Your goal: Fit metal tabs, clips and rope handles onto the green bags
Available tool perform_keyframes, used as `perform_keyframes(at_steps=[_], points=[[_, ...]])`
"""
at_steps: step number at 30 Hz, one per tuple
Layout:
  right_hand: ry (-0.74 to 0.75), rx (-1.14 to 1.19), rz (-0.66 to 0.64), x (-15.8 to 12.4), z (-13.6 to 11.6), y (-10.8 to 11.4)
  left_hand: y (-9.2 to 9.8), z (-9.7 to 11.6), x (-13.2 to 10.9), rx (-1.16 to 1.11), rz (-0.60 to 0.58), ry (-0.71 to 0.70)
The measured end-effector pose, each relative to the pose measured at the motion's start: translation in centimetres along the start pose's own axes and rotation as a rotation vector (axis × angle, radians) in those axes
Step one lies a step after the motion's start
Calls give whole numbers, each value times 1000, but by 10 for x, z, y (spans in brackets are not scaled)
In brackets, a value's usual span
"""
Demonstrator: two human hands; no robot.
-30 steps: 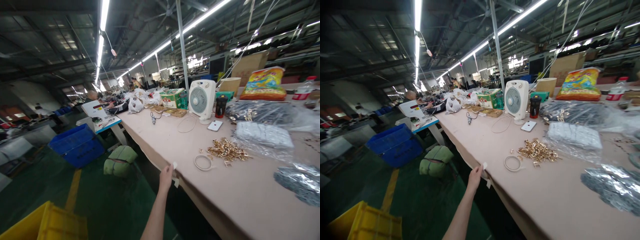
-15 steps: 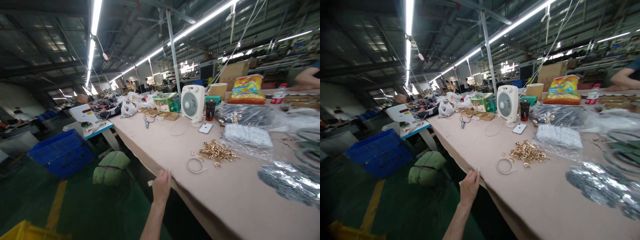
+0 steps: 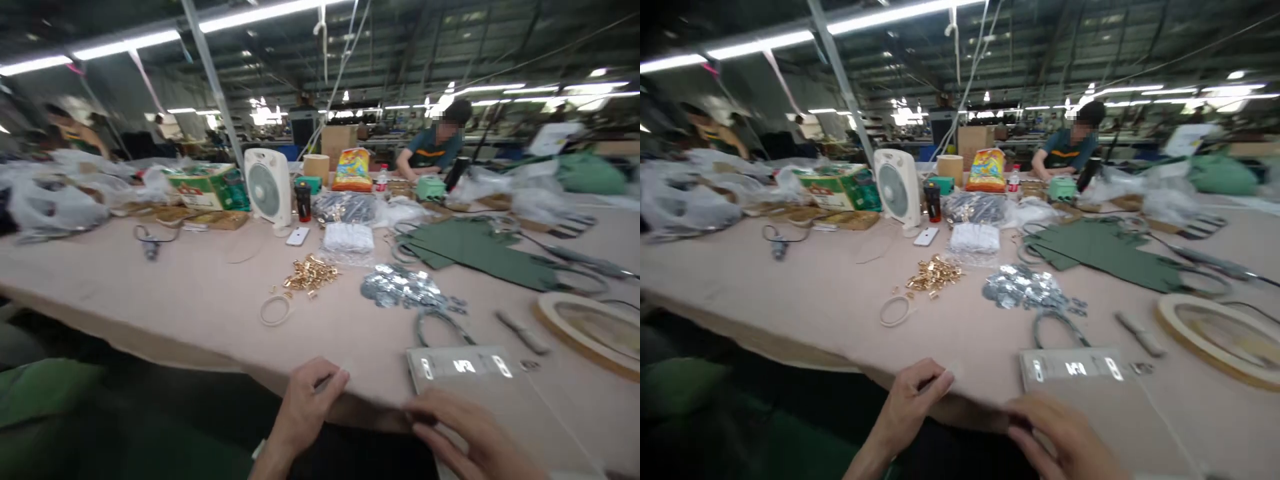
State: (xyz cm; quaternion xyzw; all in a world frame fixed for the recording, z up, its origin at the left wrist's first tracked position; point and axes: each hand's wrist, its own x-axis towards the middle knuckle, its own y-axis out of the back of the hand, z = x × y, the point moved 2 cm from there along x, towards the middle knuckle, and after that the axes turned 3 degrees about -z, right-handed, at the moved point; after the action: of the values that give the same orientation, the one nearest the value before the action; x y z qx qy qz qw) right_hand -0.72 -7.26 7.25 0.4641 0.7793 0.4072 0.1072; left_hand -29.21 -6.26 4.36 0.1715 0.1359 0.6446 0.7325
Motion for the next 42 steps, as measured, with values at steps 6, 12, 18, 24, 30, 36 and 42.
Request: perform_keyframes(at_steps=[6, 12, 18, 24, 30, 36, 42], points=[[-58, 11, 119, -12, 8, 34, -64, 45, 19, -88, -323, -109], [-58, -6, 64, -28, 15, 45, -101, 73, 29, -106, -484, -287], [-83, 55, -13, -37, 24, 48, -118, 77, 33, -36, -531, -341], [-89, 22, 7, -39, 27, 48, -129, 71, 33, -58, -503, -127], [-111, 1, 24, -42, 26, 49, -134, 70, 31, -39, -464, -55], [-113, 6, 13, -44, 28, 47, -133, 74, 32, -43, -568, -272], [-81, -19, 53, -46, 27, 41, -135, 75, 35, -245, -535, -161]])
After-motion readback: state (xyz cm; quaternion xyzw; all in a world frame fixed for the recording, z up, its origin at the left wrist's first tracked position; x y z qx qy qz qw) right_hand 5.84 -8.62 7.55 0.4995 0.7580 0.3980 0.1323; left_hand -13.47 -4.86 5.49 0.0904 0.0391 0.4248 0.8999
